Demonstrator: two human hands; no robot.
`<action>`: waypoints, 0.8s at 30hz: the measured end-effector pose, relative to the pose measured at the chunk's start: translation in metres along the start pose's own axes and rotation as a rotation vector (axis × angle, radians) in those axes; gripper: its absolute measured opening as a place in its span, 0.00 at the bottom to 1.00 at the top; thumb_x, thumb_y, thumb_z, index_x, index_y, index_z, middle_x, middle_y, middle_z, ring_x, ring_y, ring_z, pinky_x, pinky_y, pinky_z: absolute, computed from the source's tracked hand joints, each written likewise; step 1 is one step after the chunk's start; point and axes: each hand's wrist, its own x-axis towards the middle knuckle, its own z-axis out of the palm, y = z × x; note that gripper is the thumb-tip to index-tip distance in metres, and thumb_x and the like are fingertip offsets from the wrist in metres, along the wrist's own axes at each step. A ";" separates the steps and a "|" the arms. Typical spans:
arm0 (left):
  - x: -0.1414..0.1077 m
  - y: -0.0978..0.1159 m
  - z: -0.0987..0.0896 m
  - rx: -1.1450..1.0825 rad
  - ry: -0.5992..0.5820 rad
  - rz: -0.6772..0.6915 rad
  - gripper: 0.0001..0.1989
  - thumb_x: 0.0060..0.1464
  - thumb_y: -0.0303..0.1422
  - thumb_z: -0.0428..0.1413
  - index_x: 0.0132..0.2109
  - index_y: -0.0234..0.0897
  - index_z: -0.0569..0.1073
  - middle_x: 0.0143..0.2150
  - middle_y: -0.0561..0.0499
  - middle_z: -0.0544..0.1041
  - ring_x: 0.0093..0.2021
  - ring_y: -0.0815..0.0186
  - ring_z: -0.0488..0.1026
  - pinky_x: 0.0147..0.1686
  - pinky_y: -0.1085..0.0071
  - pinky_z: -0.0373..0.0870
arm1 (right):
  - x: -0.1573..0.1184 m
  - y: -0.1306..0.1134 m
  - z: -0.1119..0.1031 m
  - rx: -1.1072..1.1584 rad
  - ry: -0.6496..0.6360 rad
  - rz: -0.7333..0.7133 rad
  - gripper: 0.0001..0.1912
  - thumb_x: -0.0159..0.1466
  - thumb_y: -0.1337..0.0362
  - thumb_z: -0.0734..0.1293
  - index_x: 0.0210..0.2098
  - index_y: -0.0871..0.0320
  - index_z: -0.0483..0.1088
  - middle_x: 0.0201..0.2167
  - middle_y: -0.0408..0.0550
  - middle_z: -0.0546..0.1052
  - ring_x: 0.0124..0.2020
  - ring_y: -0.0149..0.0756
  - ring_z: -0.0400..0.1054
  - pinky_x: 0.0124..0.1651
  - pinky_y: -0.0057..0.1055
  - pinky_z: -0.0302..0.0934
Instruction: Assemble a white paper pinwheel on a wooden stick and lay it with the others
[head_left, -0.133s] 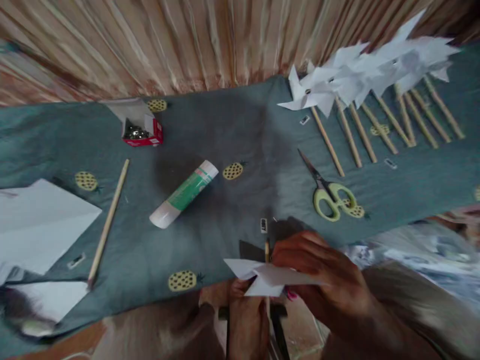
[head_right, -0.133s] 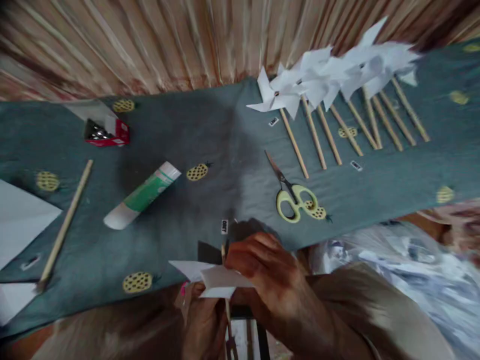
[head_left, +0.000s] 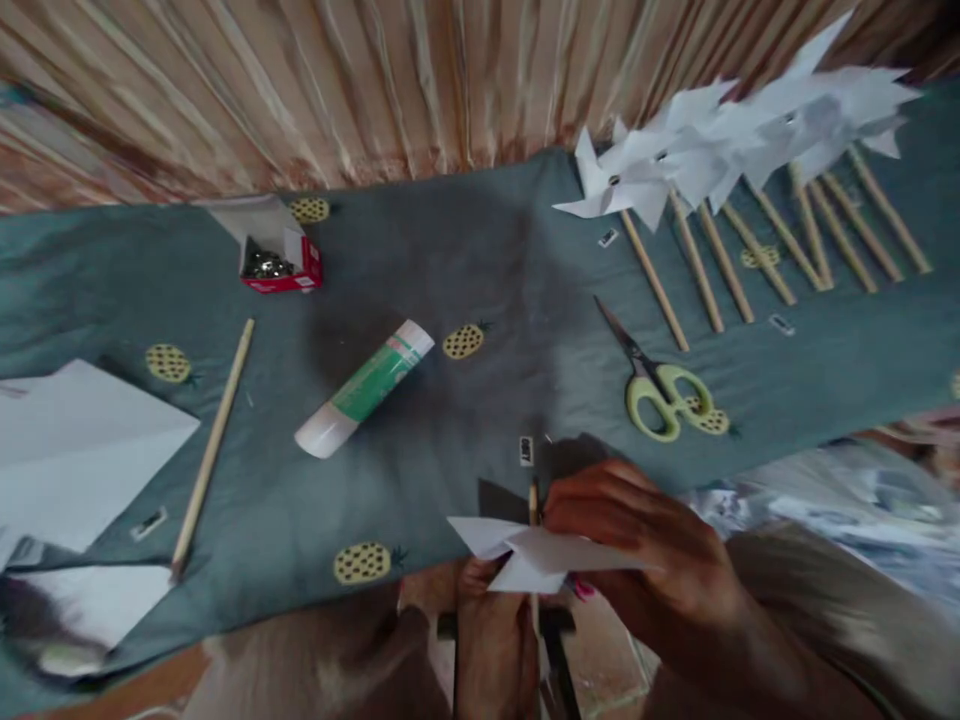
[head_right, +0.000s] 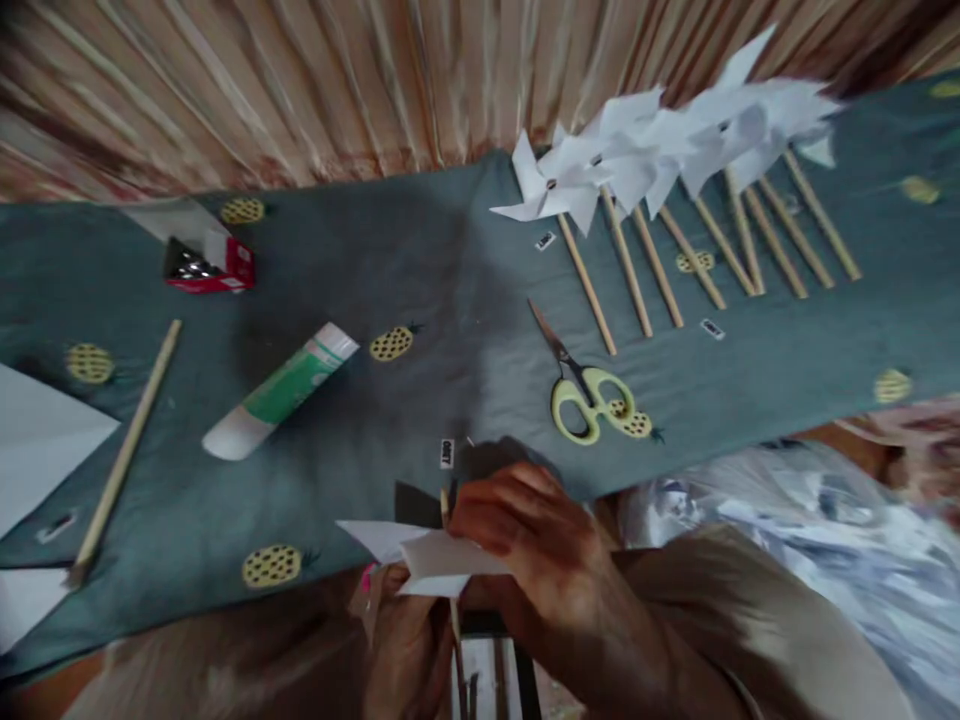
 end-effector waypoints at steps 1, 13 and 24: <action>-0.001 0.002 0.002 -0.015 0.012 -0.034 0.12 0.25 0.28 0.68 0.20 0.33 0.73 0.19 0.53 0.73 0.20 0.69 0.67 0.22 0.73 0.67 | 0.000 0.001 0.000 0.002 0.008 -0.004 0.08 0.64 0.70 0.61 0.42 0.58 0.67 0.36 0.49 0.74 0.38 0.38 0.68 0.40 0.37 0.62; 0.001 0.001 0.004 -0.004 0.055 -0.039 0.07 0.25 0.27 0.65 0.19 0.35 0.76 0.18 0.51 0.74 0.19 0.68 0.67 0.21 0.72 0.65 | 0.002 0.002 0.001 0.009 0.022 -0.004 0.11 0.62 0.74 0.62 0.43 0.58 0.66 0.37 0.49 0.74 0.39 0.38 0.67 0.39 0.36 0.62; 0.002 0.001 0.004 0.082 0.072 0.037 0.05 0.27 0.28 0.64 0.18 0.37 0.75 0.18 0.52 0.73 0.19 0.69 0.66 0.21 0.72 0.66 | 0.005 0.001 0.001 0.001 0.011 0.022 0.09 0.63 0.72 0.61 0.41 0.58 0.67 0.35 0.47 0.74 0.38 0.36 0.67 0.39 0.35 0.62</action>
